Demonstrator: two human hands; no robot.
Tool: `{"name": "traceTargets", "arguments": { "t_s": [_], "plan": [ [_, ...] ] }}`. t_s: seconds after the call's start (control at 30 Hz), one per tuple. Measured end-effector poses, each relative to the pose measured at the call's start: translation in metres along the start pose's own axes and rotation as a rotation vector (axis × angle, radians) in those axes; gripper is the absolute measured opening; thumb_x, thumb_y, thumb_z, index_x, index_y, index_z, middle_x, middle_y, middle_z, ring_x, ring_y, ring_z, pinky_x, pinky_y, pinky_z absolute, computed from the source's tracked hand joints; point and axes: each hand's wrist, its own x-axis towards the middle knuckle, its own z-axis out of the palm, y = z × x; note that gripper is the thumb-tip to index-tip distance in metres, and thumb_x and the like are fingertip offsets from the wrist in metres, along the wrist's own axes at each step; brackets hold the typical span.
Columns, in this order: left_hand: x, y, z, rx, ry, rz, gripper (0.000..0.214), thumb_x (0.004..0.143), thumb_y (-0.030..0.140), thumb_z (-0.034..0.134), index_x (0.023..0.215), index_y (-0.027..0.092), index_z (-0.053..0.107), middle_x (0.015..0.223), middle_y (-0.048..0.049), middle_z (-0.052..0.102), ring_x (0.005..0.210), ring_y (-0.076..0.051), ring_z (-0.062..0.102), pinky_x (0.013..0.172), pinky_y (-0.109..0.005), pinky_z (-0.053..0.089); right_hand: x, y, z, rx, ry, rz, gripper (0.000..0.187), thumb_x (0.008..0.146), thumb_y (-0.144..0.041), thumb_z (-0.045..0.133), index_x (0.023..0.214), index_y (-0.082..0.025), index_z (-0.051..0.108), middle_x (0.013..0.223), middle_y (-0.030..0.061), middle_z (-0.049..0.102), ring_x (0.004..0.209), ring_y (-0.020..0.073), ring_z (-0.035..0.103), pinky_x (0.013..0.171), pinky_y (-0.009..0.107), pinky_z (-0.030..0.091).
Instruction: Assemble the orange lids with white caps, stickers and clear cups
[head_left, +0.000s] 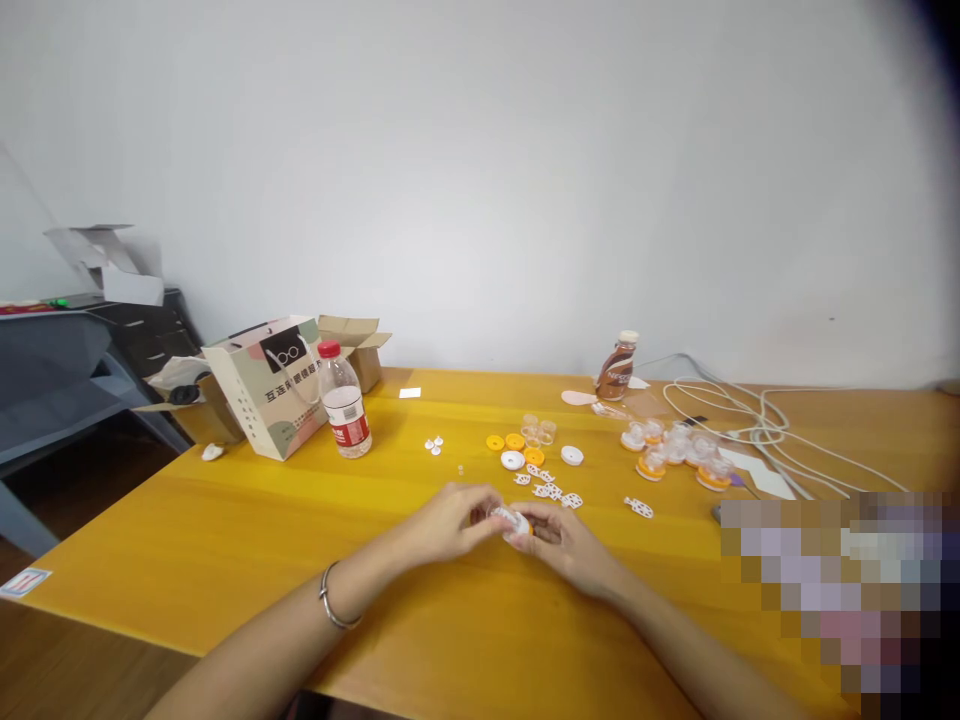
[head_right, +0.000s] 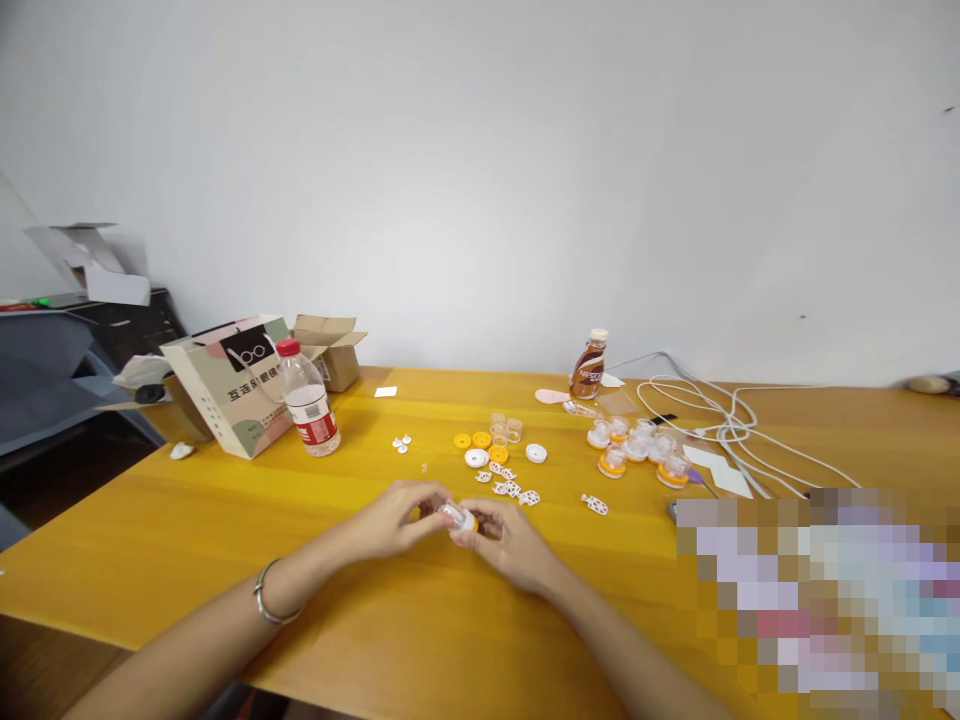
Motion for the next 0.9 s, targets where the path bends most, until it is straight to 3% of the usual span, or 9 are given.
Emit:
{"name": "traceTargets", "arguments": {
  "t_s": [0.1, 0.2, 0.3, 0.37, 0.47, 0.5, 0.57, 0.77, 0.9],
  "plan": [
    [-0.001, 0.005, 0.005, -0.001, 0.024, 0.079, 0.027, 0.085, 0.035, 0.042, 0.096, 0.015, 0.055, 0.085, -0.0044, 0.060, 0.074, -0.012, 0.053, 0.069, -0.022, 0.041, -0.004, -0.007, 0.002, 0.011, -0.064, 0.022, 0.031, 0.074, -0.035, 0.059, 0.101, -0.019, 0.060, 0.091, 0.0029, 0.063, 0.085, 0.0212, 0.057, 0.079, 0.033, 0.044],
    [0.002, 0.005, 0.004, -0.056, 0.063, 0.049, 0.028, 0.087, 0.036, 0.038, 0.101, 0.017, 0.054, 0.089, -0.0039, 0.061, 0.078, -0.013, 0.054, 0.071, -0.022, 0.042, 0.003, -0.006, 0.000, 0.035, -0.023, 0.002, 0.032, 0.073, -0.038, 0.058, 0.099, -0.019, 0.060, 0.090, 0.0028, 0.064, 0.086, 0.0210, 0.057, 0.079, 0.034, 0.044],
    [0.009, -0.011, -0.002, -0.101, 0.217, -0.019, 0.031, 0.089, 0.034, 0.032, 0.108, 0.019, 0.051, 0.092, -0.0031, 0.060, 0.082, -0.013, 0.055, 0.073, -0.023, 0.042, 0.013, 0.003, -0.017, 0.064, 0.199, -0.013, 0.036, 0.069, -0.040, 0.062, 0.098, -0.019, 0.058, 0.093, 0.0052, 0.065, 0.090, 0.0219, 0.058, 0.082, 0.035, 0.043],
    [0.012, -0.033, -0.011, -0.059, 0.365, -0.088, 0.030, 0.089, 0.031, 0.030, 0.108, 0.020, 0.050, 0.090, -0.0028, 0.061, 0.083, -0.014, 0.055, 0.075, -0.024, 0.043, 0.017, 0.011, -0.039, 0.010, 0.444, 0.000, 0.039, 0.066, -0.044, 0.062, 0.095, -0.019, 0.056, 0.091, 0.0070, 0.066, 0.087, 0.0228, 0.060, 0.078, 0.034, 0.045],
    [0.014, -0.073, -0.026, 0.229, 0.512, -0.201, 0.026, 0.087, 0.022, 0.035, 0.104, 0.018, 0.053, 0.095, -0.0052, 0.060, 0.091, -0.017, 0.053, 0.081, -0.029, 0.040, 0.015, 0.024, -0.081, -0.370, 0.701, 0.065, 0.037, 0.069, -0.048, 0.054, 0.090, -0.016, 0.055, 0.088, 0.0086, 0.065, 0.081, 0.0236, 0.060, 0.070, 0.034, 0.046],
    [0.014, -0.085, -0.030, 0.359, 0.493, -0.226, 0.026, 0.085, 0.020, 0.036, 0.103, 0.017, 0.054, 0.097, -0.0064, 0.060, 0.093, -0.019, 0.051, 0.084, -0.032, 0.039, 0.013, 0.028, -0.094, -0.549, 0.769, 0.094, 0.036, 0.070, -0.047, 0.052, 0.088, -0.016, 0.056, 0.086, 0.0092, 0.064, 0.080, 0.0240, 0.059, 0.069, 0.035, 0.045],
    [0.014, -0.104, -0.033, 0.415, 0.465, -0.240, 0.024, 0.082, 0.018, 0.042, 0.100, 0.017, 0.058, 0.098, -0.0085, 0.059, 0.094, -0.021, 0.050, 0.085, -0.035, 0.037, 0.009, 0.035, -0.114, -0.946, 0.872, 0.163, 0.037, 0.068, -0.048, 0.052, 0.082, -0.014, 0.058, 0.085, 0.0116, 0.061, 0.084, 0.0266, 0.056, 0.073, 0.037, 0.043],
    [0.017, -0.119, -0.023, 0.450, 0.384, -0.202, 0.017, 0.081, 0.024, 0.049, 0.089, 0.022, 0.064, 0.097, -0.0061, 0.059, 0.092, -0.021, 0.049, 0.083, -0.034, 0.037, 0.003, 0.046, -0.132, -1.344, 0.891, 0.375, 0.041, 0.071, -0.048, 0.047, 0.089, -0.013, 0.061, 0.094, 0.0160, 0.054, 0.091, 0.0333, 0.048, 0.073, 0.043, 0.037],
    [0.023, -0.119, -0.018, 0.447, 0.406, -0.198, 0.015, 0.080, 0.018, 0.048, 0.078, 0.018, 0.063, 0.088, -0.0068, 0.059, 0.088, -0.021, 0.048, 0.079, -0.033, 0.037, 0.002, 0.044, -0.131, -1.417, 0.876, 0.464, 0.042, 0.072, -0.047, 0.046, 0.093, -0.014, 0.061, 0.096, 0.0161, 0.053, 0.092, 0.0333, 0.046, 0.073, 0.043, 0.036]
  ]
}}
